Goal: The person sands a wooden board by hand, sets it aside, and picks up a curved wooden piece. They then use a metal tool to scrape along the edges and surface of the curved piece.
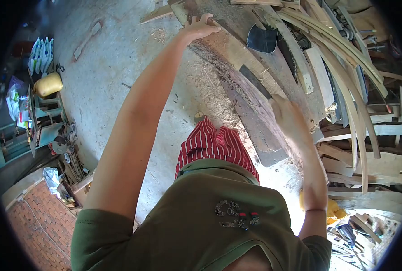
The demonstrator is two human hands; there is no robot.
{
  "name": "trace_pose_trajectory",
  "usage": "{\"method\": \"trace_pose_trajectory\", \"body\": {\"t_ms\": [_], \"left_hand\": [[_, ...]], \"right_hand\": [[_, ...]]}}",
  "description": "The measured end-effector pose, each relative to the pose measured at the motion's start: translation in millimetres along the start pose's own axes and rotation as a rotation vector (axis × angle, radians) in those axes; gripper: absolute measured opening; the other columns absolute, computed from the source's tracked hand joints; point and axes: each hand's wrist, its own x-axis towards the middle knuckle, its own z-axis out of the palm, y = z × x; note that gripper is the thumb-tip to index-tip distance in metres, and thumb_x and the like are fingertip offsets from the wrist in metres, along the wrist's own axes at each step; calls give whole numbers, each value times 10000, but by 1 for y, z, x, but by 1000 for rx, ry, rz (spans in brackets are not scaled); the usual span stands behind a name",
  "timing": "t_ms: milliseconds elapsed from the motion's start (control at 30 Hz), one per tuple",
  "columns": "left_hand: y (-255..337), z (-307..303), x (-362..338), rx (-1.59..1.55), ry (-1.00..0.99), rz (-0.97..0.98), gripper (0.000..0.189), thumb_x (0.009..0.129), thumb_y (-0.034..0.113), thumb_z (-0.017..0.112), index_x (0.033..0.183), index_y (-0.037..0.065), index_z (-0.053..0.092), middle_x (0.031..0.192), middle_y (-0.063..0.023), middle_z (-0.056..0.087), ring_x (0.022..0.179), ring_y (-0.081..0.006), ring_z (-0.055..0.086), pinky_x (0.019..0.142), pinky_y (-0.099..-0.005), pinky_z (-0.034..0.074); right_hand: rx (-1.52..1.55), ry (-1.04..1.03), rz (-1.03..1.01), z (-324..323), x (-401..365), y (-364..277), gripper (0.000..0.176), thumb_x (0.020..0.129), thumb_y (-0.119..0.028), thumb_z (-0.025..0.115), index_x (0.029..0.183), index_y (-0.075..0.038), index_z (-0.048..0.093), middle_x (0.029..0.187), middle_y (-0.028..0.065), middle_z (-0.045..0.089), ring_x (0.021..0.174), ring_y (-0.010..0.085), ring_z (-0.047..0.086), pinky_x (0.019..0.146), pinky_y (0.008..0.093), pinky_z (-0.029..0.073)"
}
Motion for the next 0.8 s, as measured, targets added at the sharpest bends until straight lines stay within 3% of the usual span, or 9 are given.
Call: {"method": "trace_pose_trajectory", "body": {"t_ms": [33,100,333,400,433,600,733,800], "left_hand": [[1,-2,-2,-8,-12,2,799,818,639,602,1494,337,300,1541,-210,224,1434,-491,135,1123,-642,179],[0,-5,-3,-18,-17,-4,781,818,628,609,1482,337,319,1537,-207,226,1428,-491,150,1121,-635,196],[3,0,1,8,10,-22,703,815,623,608,1430,376,373,1523,-180,280,1430,-468,183,1100,-653,217],[-1,6,-3,55,61,-1,681,811,657,590,1407,392,397,1516,-162,310,1422,-455,226,1098,-648,228],[-2,6,0,52,55,-1,681,811,657,590,1407,392,397,1516,-162,310,1422,-455,226,1098,-648,228],[0,5,-2,51,67,23,694,811,670,586,1415,390,391,1522,-164,300,1427,-455,213,1103,-630,237],[2,5,-6,51,41,23,710,811,678,586,1423,381,385,1527,-171,287,1436,-451,188,1104,-624,238],[-3,8,1,8,72,46,709,814,684,580,1422,373,389,1522,-182,292,1433,-455,192,1106,-633,227]], "right_hand": [[5,-2,6,0,9,8,257,991,-186,469,1100,13,587,870,315,639,865,460,648,797,512,509],[-47,5,-192,2,27,22,268,988,-199,465,1083,14,597,919,298,643,905,466,631,823,509,486],[10,-196,-128,-10,37,18,263,992,-192,469,963,49,567,783,267,573,734,434,546,724,480,426],[-58,-246,-56,-4,44,4,297,997,-238,450,1026,21,593,948,297,631,950,473,609,829,509,458],[-58,-249,-51,-1,45,4,297,997,-238,450,1026,21,593,948,297,631,950,473,609,829,509,458],[31,-67,-75,19,24,6,276,997,-219,458,991,26,583,914,301,630,920,464,622,810,520,462],[60,-161,44,23,33,0,258,994,-205,455,1016,11,594,925,281,649,920,444,638,824,531,463],[-13,-7,-196,53,56,-4,244,982,-172,449,1034,10,604,883,270,665,859,425,666,785,525,500]]}}
